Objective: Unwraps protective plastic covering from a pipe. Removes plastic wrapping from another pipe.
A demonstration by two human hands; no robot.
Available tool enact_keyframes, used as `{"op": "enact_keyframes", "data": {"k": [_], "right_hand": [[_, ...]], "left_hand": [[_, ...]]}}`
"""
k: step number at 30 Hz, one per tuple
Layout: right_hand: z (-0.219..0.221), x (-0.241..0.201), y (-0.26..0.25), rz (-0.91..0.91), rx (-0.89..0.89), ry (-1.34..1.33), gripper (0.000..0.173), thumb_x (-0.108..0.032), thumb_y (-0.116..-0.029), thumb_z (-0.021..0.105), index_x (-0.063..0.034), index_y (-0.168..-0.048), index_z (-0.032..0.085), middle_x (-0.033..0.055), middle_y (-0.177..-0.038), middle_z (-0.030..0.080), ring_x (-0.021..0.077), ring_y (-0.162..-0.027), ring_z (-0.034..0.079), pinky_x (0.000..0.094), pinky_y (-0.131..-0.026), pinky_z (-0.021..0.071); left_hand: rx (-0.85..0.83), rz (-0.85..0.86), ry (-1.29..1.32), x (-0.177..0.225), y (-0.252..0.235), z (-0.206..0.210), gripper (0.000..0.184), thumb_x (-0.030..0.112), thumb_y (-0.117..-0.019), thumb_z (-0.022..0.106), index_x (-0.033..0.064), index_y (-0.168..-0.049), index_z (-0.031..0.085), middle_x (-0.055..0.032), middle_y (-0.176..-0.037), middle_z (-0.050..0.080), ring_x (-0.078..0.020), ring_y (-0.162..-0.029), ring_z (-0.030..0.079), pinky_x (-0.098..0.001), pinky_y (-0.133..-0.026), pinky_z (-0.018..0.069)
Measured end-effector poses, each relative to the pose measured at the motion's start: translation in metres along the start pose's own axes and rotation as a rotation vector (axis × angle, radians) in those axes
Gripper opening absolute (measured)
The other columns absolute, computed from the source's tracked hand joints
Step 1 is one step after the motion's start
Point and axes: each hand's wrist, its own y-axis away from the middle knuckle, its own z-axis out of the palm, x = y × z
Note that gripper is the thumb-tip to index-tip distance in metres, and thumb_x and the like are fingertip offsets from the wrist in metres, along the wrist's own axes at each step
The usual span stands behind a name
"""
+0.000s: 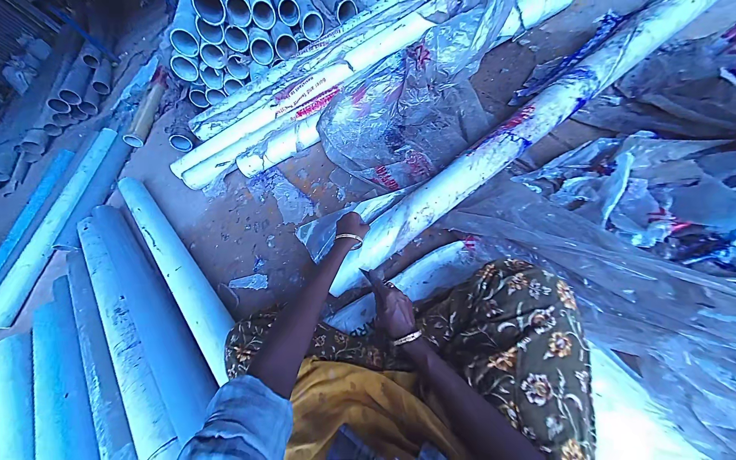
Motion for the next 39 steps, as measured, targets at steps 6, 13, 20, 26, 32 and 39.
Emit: {"op": "enact_keyframes", "data": {"k": [6, 13, 20, 26, 32, 39], "right_hand": [[-0.019, -0.009, -0.027, 0.053, 0.089, -0.048, 0.050, -0.018, -0.1104, 0.036, -0.0196, -0.160, 0.038, 0.0251, -0.117, 0.070, 0.0428, -0.107, 0.069, 0.0558, -0.093, 0.0508], [0.003, -0.006, -0.001, 0.035, -0.017, -0.035, 0.051, -0.018, -0.1102, 0.038, -0.0204, -0.161, 0.036, 0.0254, -0.124, 0.068, 0.0432, -0.108, 0.068, 0.0560, -0.095, 0.0512], [-0.007, -0.017, -0.026, 0.100, 0.012, -0.048, 0.051, -0.018, -0.1110, 0.035, -0.0196, -0.162, 0.033, 0.0256, -0.124, 0.068, 0.0434, -0.111, 0.067, 0.0556, -0.096, 0.0499], [0.004, -0.005, -0.002, 0.026, 0.108, -0.134, 0.046, -0.017, -0.1092, 0.043, -0.0160, -0.155, 0.048, 0.0269, -0.116, 0.071, 0.0457, -0.103, 0.069, 0.0593, -0.091, 0.0510], [-0.007, -0.022, -0.021, 0.104, -0.078, -0.003, 0.052, -0.021, -0.1119, 0.034, -0.0222, -0.164, 0.028, 0.0254, -0.131, 0.064, 0.0429, -0.115, 0.066, 0.0546, -0.098, 0.0496], [-0.005, -0.016, -0.011, 0.045, 0.087, -0.126, 0.048, -0.017, -0.1102, 0.040, -0.0143, -0.158, 0.042, 0.0275, -0.121, 0.069, 0.0454, -0.108, 0.068, 0.0567, -0.095, 0.0501]], "left_hand": [[-0.016, 0.011, 0.002, -0.001, -0.003, -0.001, 0.031, 0.017, -0.1027, 0.059, -0.0078, -0.119, 0.067, -0.0280, -0.119, 0.067, -0.0394, -0.113, 0.065, -0.0556, -0.102, 0.0477], [-0.003, 0.014, 0.005, -0.001, -0.004, -0.001, 0.030, 0.017, -0.1023, 0.060, -0.0079, -0.118, 0.067, -0.0279, -0.119, 0.068, -0.0399, -0.114, 0.065, -0.0565, -0.102, 0.0472], [0.012, 0.027, 0.047, -0.004, -0.003, -0.002, 0.029, 0.016, -0.1021, 0.060, -0.0077, -0.117, 0.068, -0.0278, -0.116, 0.068, -0.0403, -0.112, 0.065, -0.0565, -0.100, 0.0479], [0.003, 0.012, 0.027, -0.003, -0.007, -0.004, 0.031, 0.017, -0.1022, 0.060, -0.0078, -0.119, 0.067, -0.0280, -0.121, 0.067, -0.0404, -0.117, 0.064, -0.0569, -0.103, 0.0464], [0.024, 0.034, 0.001, -0.004, -0.004, 0.001, 0.029, 0.016, -0.1021, 0.060, -0.0090, -0.115, 0.068, -0.0298, -0.117, 0.068, -0.0429, -0.113, 0.065, -0.0585, -0.100, 0.0476], [0.016, 0.026, 0.017, -0.003, -0.005, -0.005, 0.031, 0.016, -0.1035, 0.058, -0.0087, -0.120, 0.067, -0.0289, -0.122, 0.066, -0.0412, -0.118, 0.063, -0.0566, -0.104, 0.0457]]}}
